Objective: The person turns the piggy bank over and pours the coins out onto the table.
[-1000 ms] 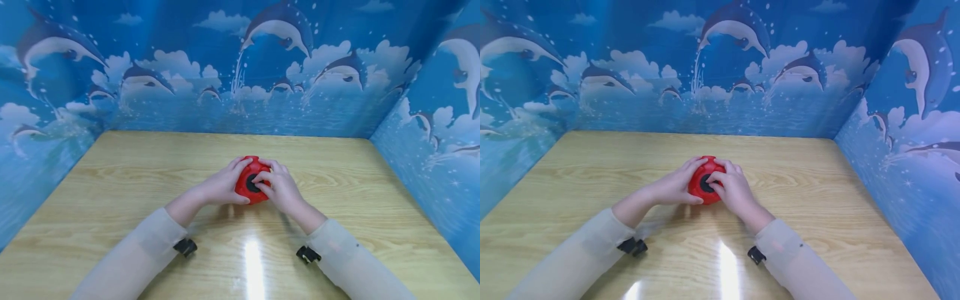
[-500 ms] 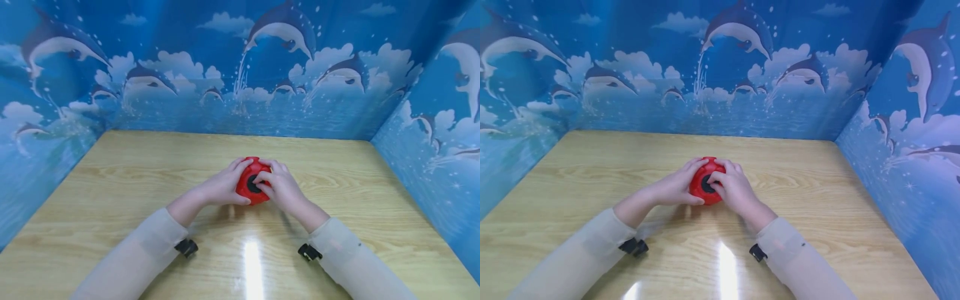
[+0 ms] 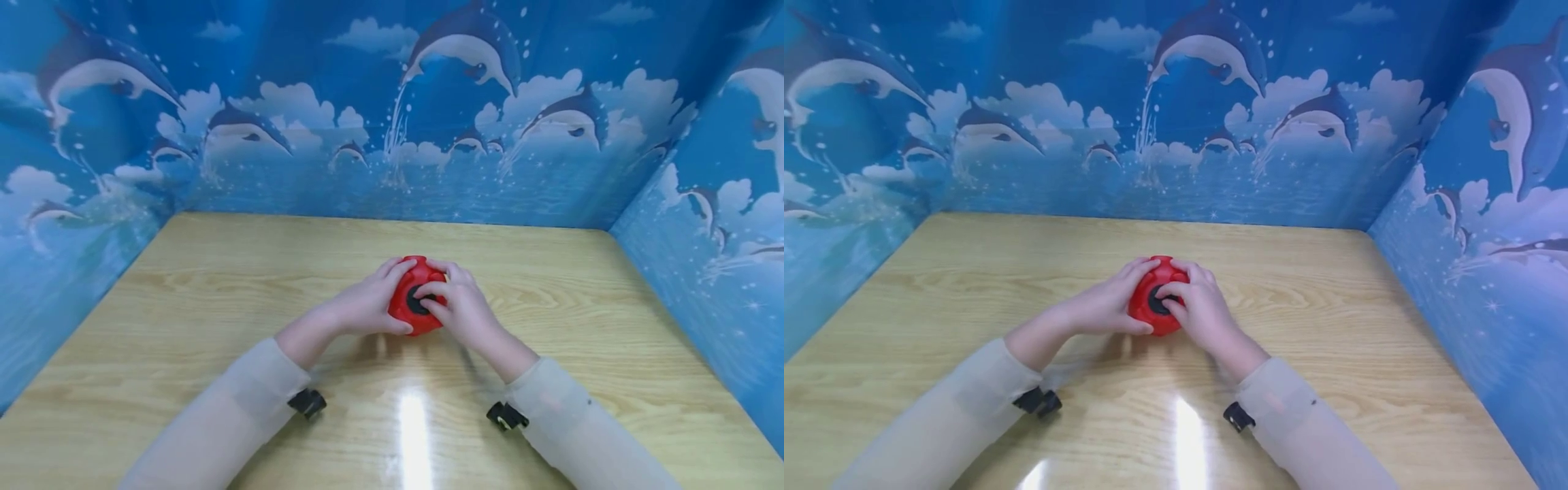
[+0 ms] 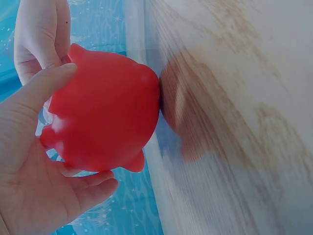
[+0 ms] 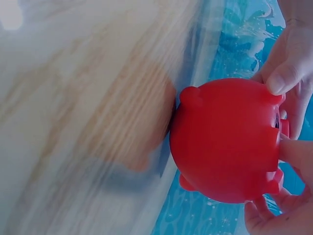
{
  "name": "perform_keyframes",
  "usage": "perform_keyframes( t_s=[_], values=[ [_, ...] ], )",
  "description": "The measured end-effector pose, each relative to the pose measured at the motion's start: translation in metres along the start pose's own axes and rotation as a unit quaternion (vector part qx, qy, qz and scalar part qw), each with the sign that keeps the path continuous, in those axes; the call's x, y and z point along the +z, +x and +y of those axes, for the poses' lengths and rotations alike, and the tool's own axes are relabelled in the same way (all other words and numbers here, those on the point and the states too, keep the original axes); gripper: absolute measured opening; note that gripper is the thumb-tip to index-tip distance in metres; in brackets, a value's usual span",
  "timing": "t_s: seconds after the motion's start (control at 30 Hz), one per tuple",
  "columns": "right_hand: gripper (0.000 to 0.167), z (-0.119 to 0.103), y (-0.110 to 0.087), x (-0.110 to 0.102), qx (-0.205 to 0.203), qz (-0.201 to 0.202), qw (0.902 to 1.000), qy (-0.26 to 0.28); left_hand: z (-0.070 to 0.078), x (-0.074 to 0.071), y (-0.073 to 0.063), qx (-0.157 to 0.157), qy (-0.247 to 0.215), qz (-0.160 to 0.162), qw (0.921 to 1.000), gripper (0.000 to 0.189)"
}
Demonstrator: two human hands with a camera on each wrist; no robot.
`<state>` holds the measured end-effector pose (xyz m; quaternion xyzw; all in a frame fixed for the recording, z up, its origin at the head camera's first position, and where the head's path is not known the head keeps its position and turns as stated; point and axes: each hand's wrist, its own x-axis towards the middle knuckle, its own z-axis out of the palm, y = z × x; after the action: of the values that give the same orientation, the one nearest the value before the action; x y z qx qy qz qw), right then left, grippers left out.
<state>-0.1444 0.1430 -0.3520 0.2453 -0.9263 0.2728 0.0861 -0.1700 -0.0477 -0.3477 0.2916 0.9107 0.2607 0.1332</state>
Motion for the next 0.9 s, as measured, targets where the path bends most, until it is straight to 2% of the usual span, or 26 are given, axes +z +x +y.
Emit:
perform_keyframes(
  t_s=[0.17, 0.47, 0.9],
  values=[
    [0.014, -0.001, -0.001, 0.000, 0.004, 0.005, 1.0000, -0.005, 0.002, 0.000, -0.001, 0.004, -0.006, -0.002, 1.0000, 0.101],
    [0.014, -0.001, -0.001, 0.000, -0.011, 0.011, 0.9998, -0.008, 0.002, -0.002, -0.002, 0.005, -0.003, -0.001, 1.0000, 0.101],
    [0.014, 0.010, 0.005, -0.004, -0.073, -0.018, 0.9971, 0.006, 0.000, -0.002, -0.001, 0.008, 0.007, -0.004, 0.9999, 0.100]
  ],
)
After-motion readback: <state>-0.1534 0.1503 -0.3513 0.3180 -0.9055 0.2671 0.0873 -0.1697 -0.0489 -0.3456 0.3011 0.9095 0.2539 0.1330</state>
